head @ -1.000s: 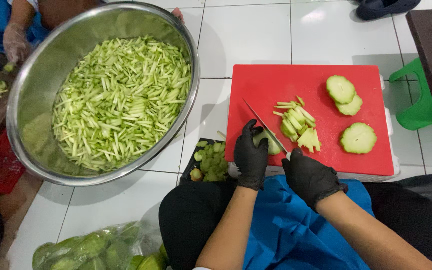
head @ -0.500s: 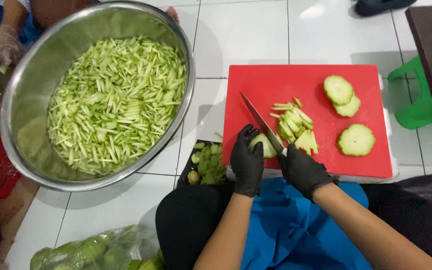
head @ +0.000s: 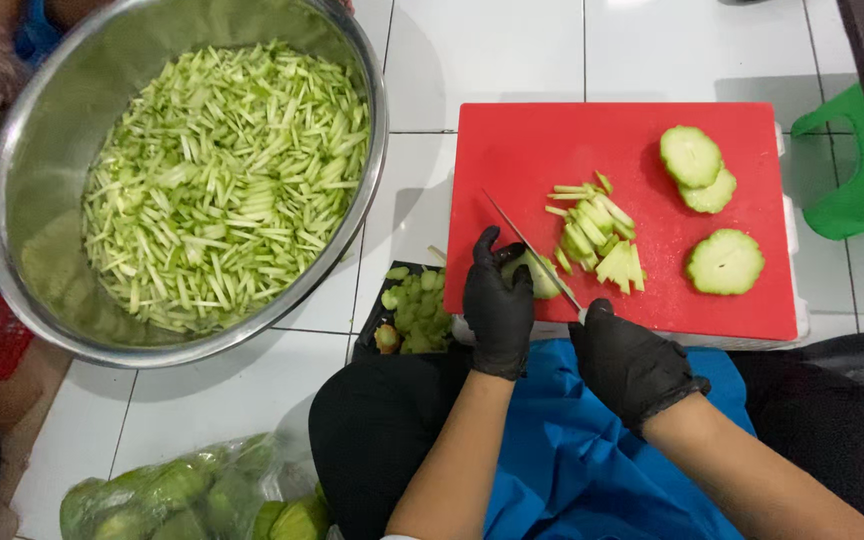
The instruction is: The person sits on the floor and uses a knife to slice green vegetables into thin strips on a red cutting board. The sliced pieces are collected in a large metal bowl. Another person is visible in the background performing a similar task.
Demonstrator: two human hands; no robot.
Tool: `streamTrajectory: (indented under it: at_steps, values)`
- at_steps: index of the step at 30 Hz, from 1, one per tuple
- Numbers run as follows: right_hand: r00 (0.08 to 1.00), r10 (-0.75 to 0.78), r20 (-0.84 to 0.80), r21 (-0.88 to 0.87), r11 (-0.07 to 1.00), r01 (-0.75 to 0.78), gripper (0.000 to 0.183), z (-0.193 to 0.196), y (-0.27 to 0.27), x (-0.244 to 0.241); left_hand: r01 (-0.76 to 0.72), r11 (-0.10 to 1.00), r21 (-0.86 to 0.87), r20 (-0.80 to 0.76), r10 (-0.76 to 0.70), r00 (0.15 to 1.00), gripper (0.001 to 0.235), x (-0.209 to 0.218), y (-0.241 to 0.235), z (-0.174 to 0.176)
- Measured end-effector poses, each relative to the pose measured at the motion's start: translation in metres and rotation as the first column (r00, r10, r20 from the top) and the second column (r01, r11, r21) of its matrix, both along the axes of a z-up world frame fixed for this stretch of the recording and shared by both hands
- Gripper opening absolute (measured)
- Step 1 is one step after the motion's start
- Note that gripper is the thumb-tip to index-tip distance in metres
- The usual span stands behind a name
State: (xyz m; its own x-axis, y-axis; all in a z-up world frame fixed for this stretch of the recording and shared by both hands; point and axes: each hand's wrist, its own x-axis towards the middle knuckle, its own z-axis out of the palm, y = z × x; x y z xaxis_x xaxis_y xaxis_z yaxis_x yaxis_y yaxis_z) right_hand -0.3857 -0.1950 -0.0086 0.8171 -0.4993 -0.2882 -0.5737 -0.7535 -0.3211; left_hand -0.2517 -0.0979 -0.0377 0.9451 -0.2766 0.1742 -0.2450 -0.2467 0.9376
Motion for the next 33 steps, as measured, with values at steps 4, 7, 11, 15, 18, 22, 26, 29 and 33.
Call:
streamTrajectory:
  at_steps: [4, 7, 11, 15, 18, 22, 26, 29, 33]
  values:
    - [0.998, -0.064, -0.026, 0.045, 0.997, 0.065, 0.036, -0.031, 0.0, 0.016, 0.027, 0.999, 0.042, -0.006, -0.027, 1.0, 0.072, 0.001, 0.002, 0.002]
    - [0.997, -0.051, 0.066, 0.036, 0.998, 0.049, 0.036, -0.036, -0.004, 0.03, 0.07, 0.995, 0.064, -0.024, -0.069, 0.997, 0.07, 0.003, 0.002, 0.004]
    - [0.999, -0.044, 0.023, 0.074, 0.996, 0.042, 0.038, -0.009, -0.015, 0.032, 0.03, 0.998, -0.048, 0.074, -0.026, 0.997, 0.064, 0.0, 0.002, -0.003]
    - [0.999, -0.031, -0.024, -0.007, 1.0, 0.03, 0.037, 0.01, -0.006, 0.021, 0.0, 0.999, 0.04, 0.064, -0.002, 0.998, 0.063, -0.003, 0.007, -0.012]
    - [0.998, 0.033, 0.06, -0.06, 0.998, -0.03, 0.036, 0.016, 0.002, 0.01, -0.006, 0.998, 0.057, 0.009, 0.006, 1.0, 0.064, -0.002, 0.005, -0.006]
    - [0.999, 0.043, 0.025, -0.053, 0.998, -0.042, 0.035, 0.001, 0.003, 0.003, -0.038, 0.999, 0.022, -0.036, 0.039, 0.999, 0.067, -0.001, 0.001, -0.006]
    - [0.998, 0.02, 0.06, 0.018, 1.0, -0.021, 0.035, -0.026, 0.002, 0.004, -0.048, 0.997, 0.064, 0.028, 0.047, 0.999, 0.069, 0.0, 0.002, -0.007]
    - [0.999, -0.054, 0.003, 0.05, 0.997, 0.054, 0.031, -0.046, 0.003, 0.027, -0.018, 0.996, 0.087, 0.008, 0.017, 1.0, 0.07, 0.001, 0.004, -0.009]
    - [0.999, -0.011, 0.052, 0.002, 1.0, 0.011, 0.036, -0.04, 0.0, 0.025, 0.0, 0.988, 0.153, 0.162, -0.025, 0.987, 0.065, -0.003, 0.008, -0.008]
